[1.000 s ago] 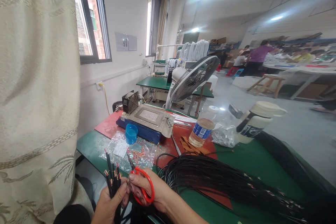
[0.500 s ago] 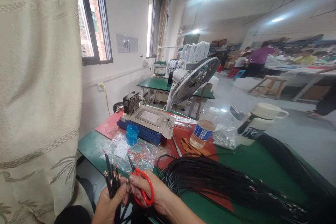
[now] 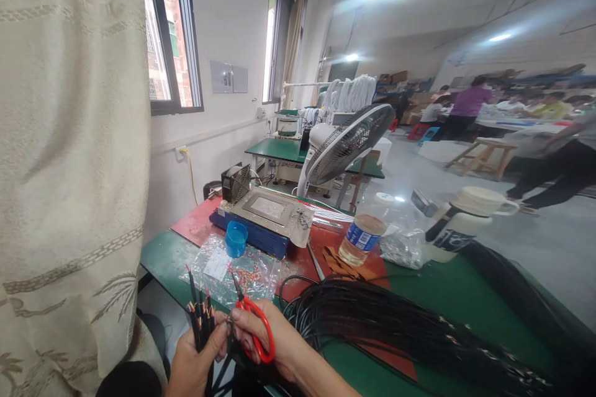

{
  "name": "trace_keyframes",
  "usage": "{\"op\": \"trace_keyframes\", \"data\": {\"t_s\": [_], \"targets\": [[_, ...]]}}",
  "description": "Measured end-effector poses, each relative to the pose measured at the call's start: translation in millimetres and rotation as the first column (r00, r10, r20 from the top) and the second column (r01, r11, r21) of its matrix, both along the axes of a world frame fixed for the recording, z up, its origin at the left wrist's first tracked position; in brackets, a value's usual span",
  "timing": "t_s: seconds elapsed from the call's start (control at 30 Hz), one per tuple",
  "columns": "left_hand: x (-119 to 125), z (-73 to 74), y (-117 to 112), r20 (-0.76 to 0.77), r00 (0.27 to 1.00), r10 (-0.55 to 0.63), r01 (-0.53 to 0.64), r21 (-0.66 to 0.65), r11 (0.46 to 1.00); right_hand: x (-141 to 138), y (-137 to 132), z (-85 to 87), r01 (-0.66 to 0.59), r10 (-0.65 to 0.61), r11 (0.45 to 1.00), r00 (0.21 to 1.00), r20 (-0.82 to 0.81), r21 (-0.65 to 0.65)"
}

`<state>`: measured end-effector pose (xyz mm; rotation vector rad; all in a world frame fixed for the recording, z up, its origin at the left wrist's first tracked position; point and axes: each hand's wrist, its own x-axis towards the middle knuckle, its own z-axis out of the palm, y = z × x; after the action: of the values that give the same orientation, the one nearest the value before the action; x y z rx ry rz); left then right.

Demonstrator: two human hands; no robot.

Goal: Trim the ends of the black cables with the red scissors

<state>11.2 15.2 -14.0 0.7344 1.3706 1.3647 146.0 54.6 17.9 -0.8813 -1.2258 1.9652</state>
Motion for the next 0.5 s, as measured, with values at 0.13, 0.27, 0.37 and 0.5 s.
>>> {"op": "trace_keyframes", "data": {"t_s": [0.13,0.27,0.37,0.5], "targets": [[1,2.7,-1,-0.041,0.999,-0.01,0.01,-0.001,1.0,-1,-1,-0.8,0.011,-0.012,1.0,0.999,0.034,0.015],[3,11.8,-3,0.002,1.0,-0.007,0.007,-0.038,0.999,-1,-1,-1.7,0.002,-0.003,1.0,0.999,0.045,0.02],[4,15.9,-3,0.077,0.997,-0.012,0.017,-0.062,0.998,0,0,-1.4,-0.008,0.006,0.999,0.998,0.064,0.033],[2,12.4,-2,0.114,0.992,-0.047,0.052,-0.042,0.998,2,1,-0.8,-0.008,0.002,0.999,0.994,0.105,0.053]]}}
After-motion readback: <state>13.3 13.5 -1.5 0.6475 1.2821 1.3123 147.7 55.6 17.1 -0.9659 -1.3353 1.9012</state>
